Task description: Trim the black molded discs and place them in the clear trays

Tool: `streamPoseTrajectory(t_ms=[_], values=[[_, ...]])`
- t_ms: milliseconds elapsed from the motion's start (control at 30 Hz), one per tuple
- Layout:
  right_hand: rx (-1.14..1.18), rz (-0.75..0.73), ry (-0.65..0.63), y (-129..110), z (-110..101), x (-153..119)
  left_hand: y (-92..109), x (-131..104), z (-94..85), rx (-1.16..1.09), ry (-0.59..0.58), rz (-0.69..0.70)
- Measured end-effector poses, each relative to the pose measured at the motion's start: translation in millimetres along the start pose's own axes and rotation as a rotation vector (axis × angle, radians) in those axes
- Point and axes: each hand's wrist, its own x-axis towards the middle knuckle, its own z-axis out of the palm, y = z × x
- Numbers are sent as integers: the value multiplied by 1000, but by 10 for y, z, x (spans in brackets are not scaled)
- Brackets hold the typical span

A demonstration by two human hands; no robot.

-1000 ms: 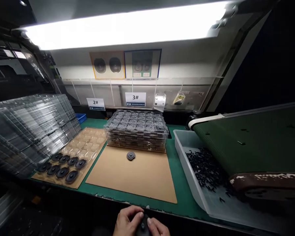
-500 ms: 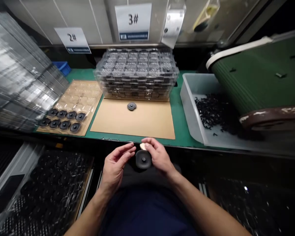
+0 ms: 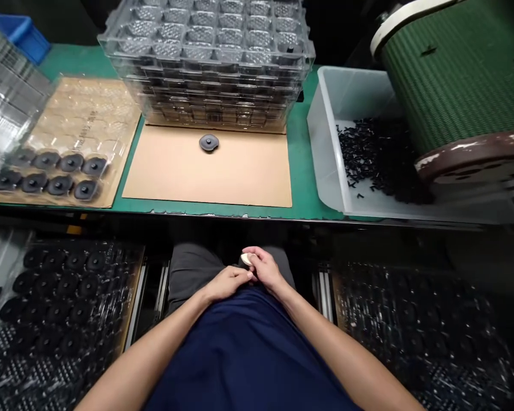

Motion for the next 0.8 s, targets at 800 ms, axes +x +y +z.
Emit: streamPoseTrajectory(t_ms=[800], values=[[-125,-389,-316,-1118,136,-431,1165,-790,121,-824,424,373]])
